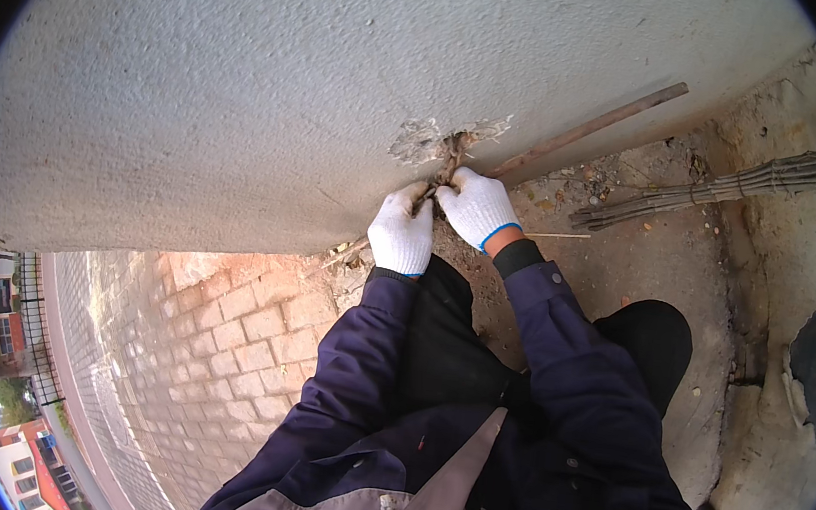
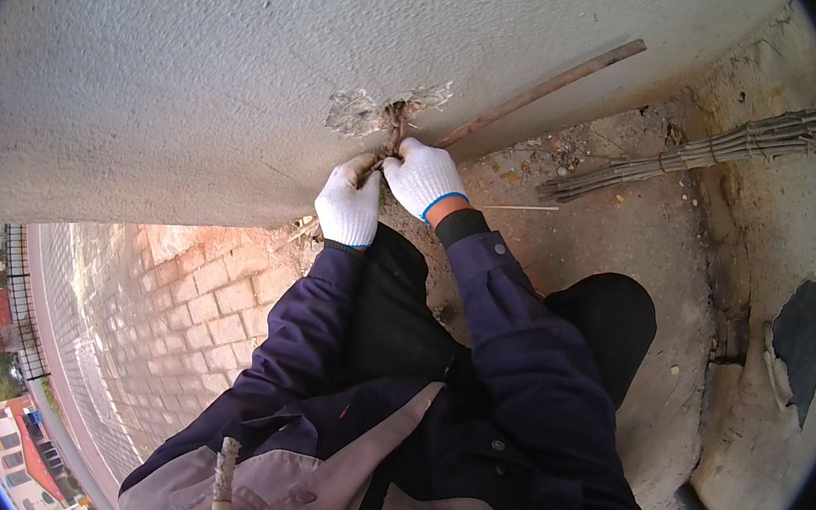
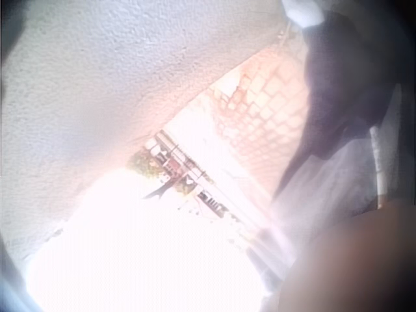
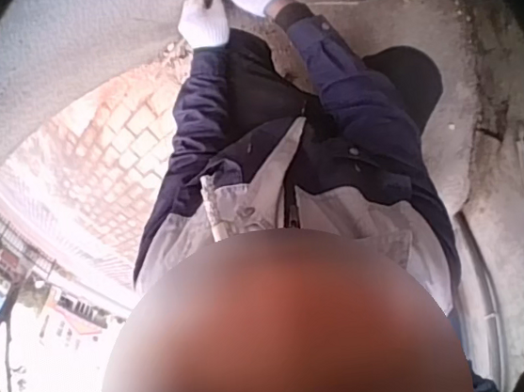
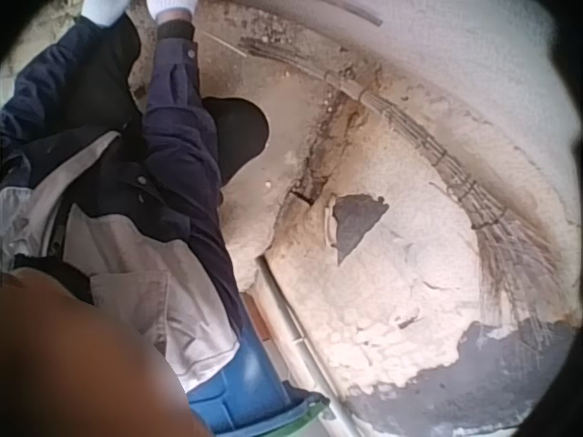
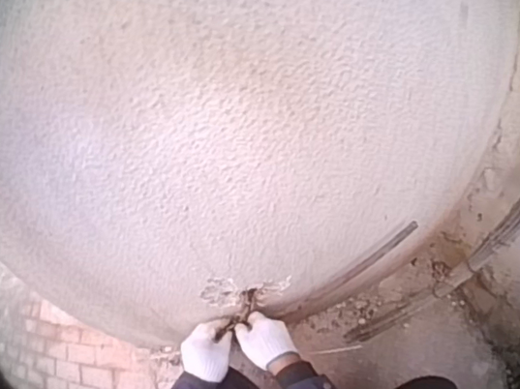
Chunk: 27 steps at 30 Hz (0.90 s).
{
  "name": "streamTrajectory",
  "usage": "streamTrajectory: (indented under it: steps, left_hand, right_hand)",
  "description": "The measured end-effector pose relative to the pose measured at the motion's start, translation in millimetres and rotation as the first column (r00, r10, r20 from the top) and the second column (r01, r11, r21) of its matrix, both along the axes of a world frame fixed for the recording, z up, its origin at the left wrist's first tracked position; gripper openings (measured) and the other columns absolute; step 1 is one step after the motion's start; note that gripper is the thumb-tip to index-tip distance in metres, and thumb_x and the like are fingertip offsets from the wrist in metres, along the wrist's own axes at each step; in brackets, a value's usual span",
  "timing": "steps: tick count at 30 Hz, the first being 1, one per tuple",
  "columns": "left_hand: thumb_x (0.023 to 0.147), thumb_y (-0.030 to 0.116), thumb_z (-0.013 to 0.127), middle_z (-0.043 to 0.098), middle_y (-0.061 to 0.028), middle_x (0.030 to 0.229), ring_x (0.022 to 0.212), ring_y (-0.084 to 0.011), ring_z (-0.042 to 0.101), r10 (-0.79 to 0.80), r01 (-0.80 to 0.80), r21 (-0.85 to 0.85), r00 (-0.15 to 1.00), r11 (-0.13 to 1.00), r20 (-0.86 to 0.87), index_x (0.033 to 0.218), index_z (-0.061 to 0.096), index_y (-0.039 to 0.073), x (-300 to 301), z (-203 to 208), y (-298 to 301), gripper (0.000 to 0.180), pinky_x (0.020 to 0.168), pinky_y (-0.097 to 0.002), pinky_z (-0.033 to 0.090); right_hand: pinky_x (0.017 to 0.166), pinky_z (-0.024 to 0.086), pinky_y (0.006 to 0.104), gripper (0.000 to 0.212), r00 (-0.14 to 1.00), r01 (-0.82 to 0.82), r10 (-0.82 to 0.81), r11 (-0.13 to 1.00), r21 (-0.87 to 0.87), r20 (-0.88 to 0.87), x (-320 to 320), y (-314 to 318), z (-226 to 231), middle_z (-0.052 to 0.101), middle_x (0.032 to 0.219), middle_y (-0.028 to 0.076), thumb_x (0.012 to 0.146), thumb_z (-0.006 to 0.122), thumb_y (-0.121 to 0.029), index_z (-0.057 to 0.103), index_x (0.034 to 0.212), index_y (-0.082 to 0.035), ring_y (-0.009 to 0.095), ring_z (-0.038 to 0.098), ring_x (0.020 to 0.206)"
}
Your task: The person walks to a wall and kneels to pack a fibrous material into a hole. They then stand, pick up a chain, and walk to a car with an open hood to place the chain inside. Finally, they walk to a workbench and handle a small metal part.
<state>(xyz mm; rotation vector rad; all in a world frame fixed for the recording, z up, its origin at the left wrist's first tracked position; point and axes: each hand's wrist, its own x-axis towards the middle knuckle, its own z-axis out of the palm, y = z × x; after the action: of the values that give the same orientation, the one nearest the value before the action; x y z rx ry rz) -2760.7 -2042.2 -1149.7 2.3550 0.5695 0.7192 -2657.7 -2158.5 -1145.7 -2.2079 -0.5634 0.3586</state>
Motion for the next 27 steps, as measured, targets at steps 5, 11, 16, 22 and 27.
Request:
streamTrajectory:
  steps: [5,11,16,22,27]
  left_hand:
    - [0.092,0.014,0.079,0.078,-0.0163,0.108,0.096,-0.0322,0.077,0.0,0.001,-0.06,1.0,0.998,0.029,0.113,0.08,0.008,-1,2,-2,0.022,0.087,-0.0385,0.061]
    - [0.091,0.01,0.078,0.079,-0.0151,0.107,0.1,-0.0314,0.076,-0.029,0.028,0.016,0.998,0.999,0.054,0.11,0.08,0.007,1,3,-3,0.019,0.09,-0.0388,0.06]
    - [0.091,0.007,0.077,0.079,-0.0134,0.107,0.103,-0.0304,0.076,-0.066,0.061,0.062,0.995,0.996,0.078,0.108,0.08,0.007,-1,6,-4,0.017,0.092,-0.0392,0.06]
    - [0.09,0.002,0.077,0.08,-0.0141,0.109,0.101,-0.0296,0.077,-0.127,0.123,0.035,0.972,0.992,0.197,0.109,0.078,0.005,-4,2,-2,0.019,0.092,-0.0372,0.061]
    - [0.094,0.007,0.077,0.08,-0.015,0.11,0.098,-0.0231,0.078,0.059,0.003,-0.362,0.986,0.932,0.159,0.116,0.078,0.003,-2,-6,1,0.022,0.089,-0.0335,0.061]
  right_hand:
    - [0.085,0.059,0.0561,0.036,1.0,0.0,0.0,1.0,0.004,-0.011,1,0,-1,0.073,0.092,0.031,0.096,0.067,-0.035,0.071,0.098,0.001,0.05,0.072,0.094]
    - [0.085,0.059,0.0559,0.035,1.0,0.005,-0.005,1.0,0.019,0.008,0,1,-4,0.074,0.092,0.031,0.096,0.067,-0.034,0.071,0.097,0.0,0.05,0.072,0.094]
    - [0.085,0.059,0.0558,0.034,1.0,0.003,-0.003,1.0,0.013,0.011,0,0,-2,0.073,0.092,0.031,0.096,0.066,-0.033,0.071,0.096,0.0,0.049,0.072,0.093]
    - [0.083,0.059,0.0559,0.033,1.0,-0.002,0.002,1.0,0.015,0.019,0,-1,-2,0.073,0.09,0.031,0.096,0.066,-0.033,0.07,0.094,0.0,0.05,0.072,0.091]
    - [0.082,0.059,0.0563,0.033,0.999,-0.006,0.005,1.0,0.018,0.048,1,0,-6,0.072,0.086,0.031,0.096,0.066,-0.032,0.069,0.092,0.001,0.05,0.072,0.088]
